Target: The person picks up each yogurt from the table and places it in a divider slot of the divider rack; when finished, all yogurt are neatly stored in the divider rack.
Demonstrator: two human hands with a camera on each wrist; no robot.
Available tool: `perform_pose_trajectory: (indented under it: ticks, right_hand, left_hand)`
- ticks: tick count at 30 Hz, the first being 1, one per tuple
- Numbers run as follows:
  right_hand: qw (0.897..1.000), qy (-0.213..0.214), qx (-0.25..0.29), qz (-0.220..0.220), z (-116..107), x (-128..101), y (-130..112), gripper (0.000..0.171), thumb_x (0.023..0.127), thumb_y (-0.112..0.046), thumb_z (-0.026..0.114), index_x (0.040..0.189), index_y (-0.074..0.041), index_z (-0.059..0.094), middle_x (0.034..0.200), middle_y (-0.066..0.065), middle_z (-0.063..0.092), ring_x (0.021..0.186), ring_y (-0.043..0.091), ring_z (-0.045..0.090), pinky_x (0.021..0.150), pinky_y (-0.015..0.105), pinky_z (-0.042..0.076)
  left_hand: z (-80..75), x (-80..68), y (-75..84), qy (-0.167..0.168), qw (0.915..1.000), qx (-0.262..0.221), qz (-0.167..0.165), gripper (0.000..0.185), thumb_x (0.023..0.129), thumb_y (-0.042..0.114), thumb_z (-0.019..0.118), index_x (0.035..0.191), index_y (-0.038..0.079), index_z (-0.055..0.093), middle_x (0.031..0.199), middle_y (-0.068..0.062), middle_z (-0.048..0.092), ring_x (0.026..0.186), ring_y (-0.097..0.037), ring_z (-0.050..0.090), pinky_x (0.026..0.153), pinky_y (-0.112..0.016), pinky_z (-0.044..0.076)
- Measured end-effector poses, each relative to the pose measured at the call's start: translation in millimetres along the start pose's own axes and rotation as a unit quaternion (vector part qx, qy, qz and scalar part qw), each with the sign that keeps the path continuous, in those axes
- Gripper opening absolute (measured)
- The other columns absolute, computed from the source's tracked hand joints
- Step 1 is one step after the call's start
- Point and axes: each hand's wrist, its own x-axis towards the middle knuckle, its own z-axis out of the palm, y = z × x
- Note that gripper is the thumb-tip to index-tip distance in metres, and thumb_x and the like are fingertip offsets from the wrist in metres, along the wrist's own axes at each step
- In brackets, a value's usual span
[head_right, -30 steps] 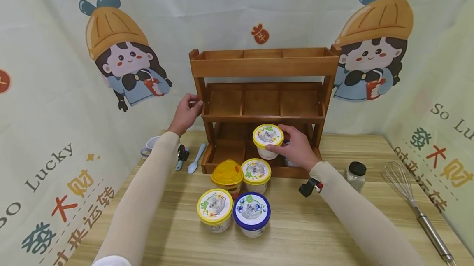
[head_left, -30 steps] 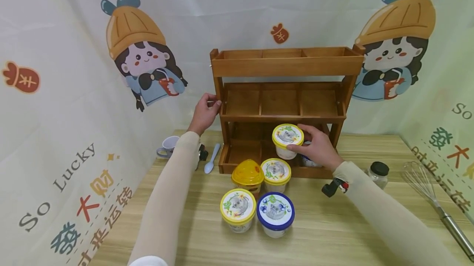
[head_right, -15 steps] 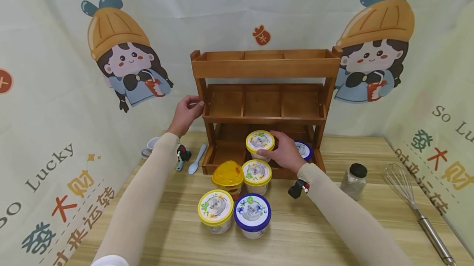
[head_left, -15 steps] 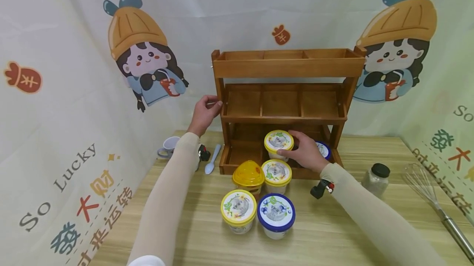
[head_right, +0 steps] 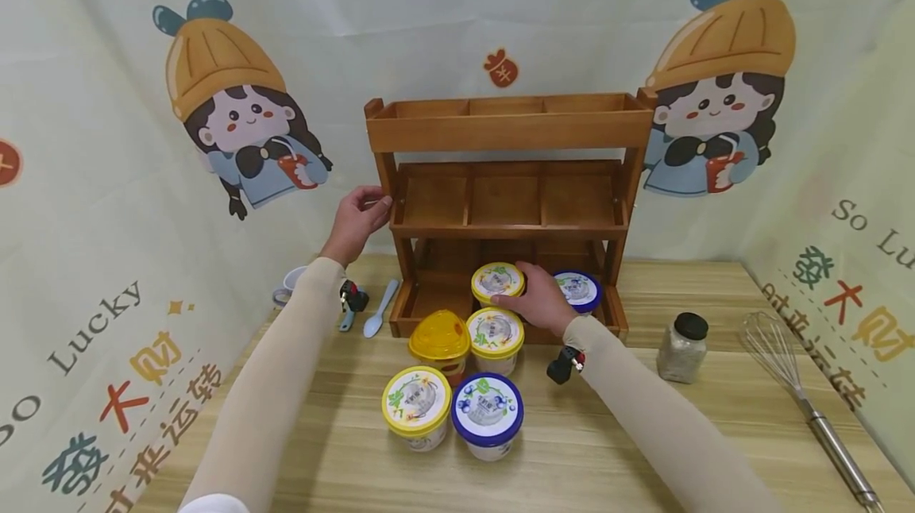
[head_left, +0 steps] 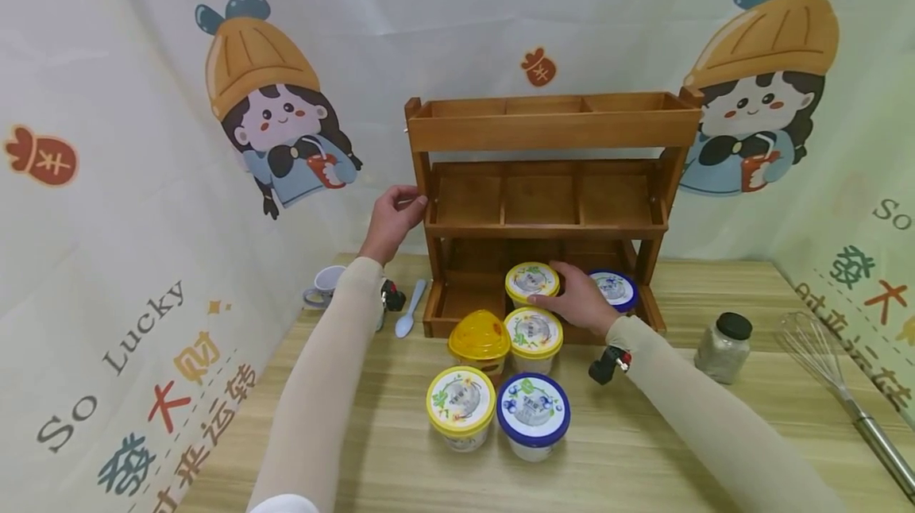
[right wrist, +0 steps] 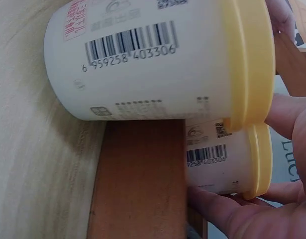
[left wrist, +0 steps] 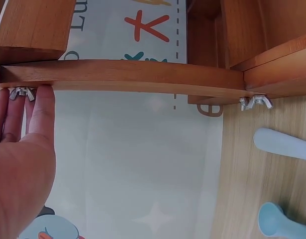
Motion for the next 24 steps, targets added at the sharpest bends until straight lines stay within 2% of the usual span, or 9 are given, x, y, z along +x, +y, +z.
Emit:
perform_pose_trajectory:
  ticks: [13, 24]
  right_hand:
    - [1.000, -0.014, 0.004, 0.012, 2.8, -4.7, 7.9, 0.091, 0.098, -0.043, 0.075, 0.164, 0.000, 0.029, 0.166, 0.027, 0.038, 0.149, 0.047, 0.043, 0.124, 0.064, 0.037]
    - [0.999, -0.029, 0.015, -0.004, -8.0, -24.5, 3.6, 0.089, 0.100, -0.038, 0.073, 0.166, -0.002, 0.025, 0.167, 0.027, 0.035, 0.150, 0.048, 0.043, 0.121, 0.060, 0.043]
  left_hand:
    - [2.6, 0.5, -0.6, 0.004, 0.9997, -0.021, -0.008, 0.045, 0.105, 0.022, 0.067, 0.141, -0.002, 0.053, 0.143, -0.021, 0.058, 0.131, -0.030, 0.060, 0.113, -0.045, 0.055]
    - [2.9, 0.0, -0.2, 0.005, 0.9999, -0.014, -0.007, 0.042, 0.106, 0.022, 0.066, 0.141, 0.001, 0.054, 0.143, -0.020, 0.059, 0.132, -0.030, 0.061, 0.113, -0.043, 0.055]
